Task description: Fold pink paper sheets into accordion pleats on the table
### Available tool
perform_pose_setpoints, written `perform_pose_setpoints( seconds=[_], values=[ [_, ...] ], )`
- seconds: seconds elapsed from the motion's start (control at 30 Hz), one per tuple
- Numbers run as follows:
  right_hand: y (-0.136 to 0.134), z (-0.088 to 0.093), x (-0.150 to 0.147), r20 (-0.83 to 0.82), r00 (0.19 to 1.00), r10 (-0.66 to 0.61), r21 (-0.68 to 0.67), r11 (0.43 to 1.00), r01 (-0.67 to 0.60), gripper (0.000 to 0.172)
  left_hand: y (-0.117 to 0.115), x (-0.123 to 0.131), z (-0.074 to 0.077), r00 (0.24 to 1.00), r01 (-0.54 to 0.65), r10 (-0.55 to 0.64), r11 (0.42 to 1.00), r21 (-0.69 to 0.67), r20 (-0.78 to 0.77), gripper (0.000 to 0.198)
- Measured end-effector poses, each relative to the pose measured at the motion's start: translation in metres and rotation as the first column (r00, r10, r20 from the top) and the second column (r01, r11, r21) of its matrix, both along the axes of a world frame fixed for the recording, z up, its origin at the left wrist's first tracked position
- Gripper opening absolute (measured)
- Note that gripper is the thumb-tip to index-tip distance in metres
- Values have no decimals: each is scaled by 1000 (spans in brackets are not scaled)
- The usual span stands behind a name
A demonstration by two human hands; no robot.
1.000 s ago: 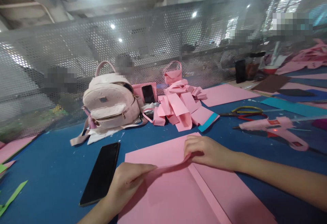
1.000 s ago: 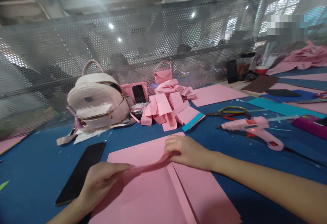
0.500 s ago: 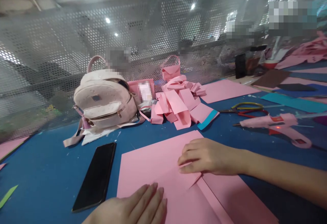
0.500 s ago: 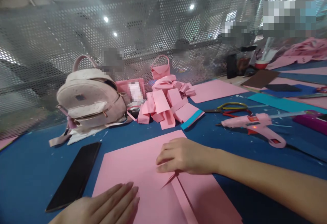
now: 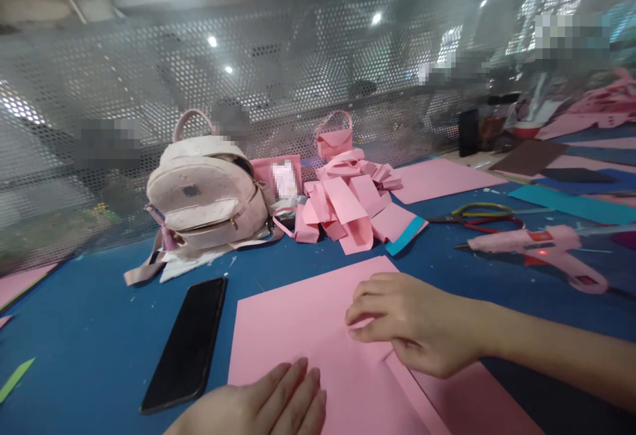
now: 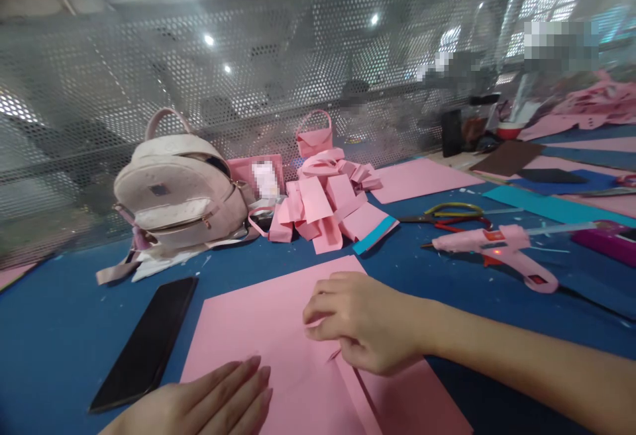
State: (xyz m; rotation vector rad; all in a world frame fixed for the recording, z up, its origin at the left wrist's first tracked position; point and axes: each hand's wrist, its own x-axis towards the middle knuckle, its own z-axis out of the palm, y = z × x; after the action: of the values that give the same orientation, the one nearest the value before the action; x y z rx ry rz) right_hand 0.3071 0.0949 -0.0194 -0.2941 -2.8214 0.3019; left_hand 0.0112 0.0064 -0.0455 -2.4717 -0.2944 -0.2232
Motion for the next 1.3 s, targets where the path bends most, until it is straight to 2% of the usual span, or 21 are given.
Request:
perform_pose_setpoints(
  seconds=[0.13, 0.23, 0.3, 0.43, 0.53, 0.63, 0.73, 0.93, 1.3],
  values=[
    [-13, -5, -8, -57, 998, -21, 11, 1000, 22, 27, 2, 0, 8, 994, 38, -26, 993, -108, 108, 28],
    [-20, -11, -13, -136, 990, -28, 90, 995, 40, 22, 4, 0, 12, 969, 49, 7, 975, -218, 249, 38],
    [-23, -14, -16, -208, 976, -58, 104, 991, 81, 22, 6, 1, 10, 921, 56, 61, 957, -286, 385, 44],
    [-26, -18, -20, -294, 950, -108, 55, 990, 130, 21, 7, 10, 5, 762, 76, 231, 896, -438, 605, 24],
    [-27, -20, -25, -354, 918, -179, -48, 984, 173, 19, 5, 18, 5, 646, 50, 419, 811, -583, 638, 18],
    [-27, -22, -31, -424, 869, -253, -160, 966, 203, 16, 2, 24, 5, 520, 73, 610, 665, -743, 598, 15],
    [-28, -24, -35, -470, 830, -301, -267, 944, 191, 15, -1, 28, 4, 431, 131, 695, 583, -802, 576, 12],
    [-32, -26, -36, -449, 825, -342, -374, 911, 173, 11, -4, 30, 1, 396, 209, 746, 494, -844, 535, 11],
    [-33, -25, -36, -441, 819, -366, -409, 895, 180, 7, -5, 29, 1, 429, 239, 703, 518, -821, 568, 16]
  ],
)
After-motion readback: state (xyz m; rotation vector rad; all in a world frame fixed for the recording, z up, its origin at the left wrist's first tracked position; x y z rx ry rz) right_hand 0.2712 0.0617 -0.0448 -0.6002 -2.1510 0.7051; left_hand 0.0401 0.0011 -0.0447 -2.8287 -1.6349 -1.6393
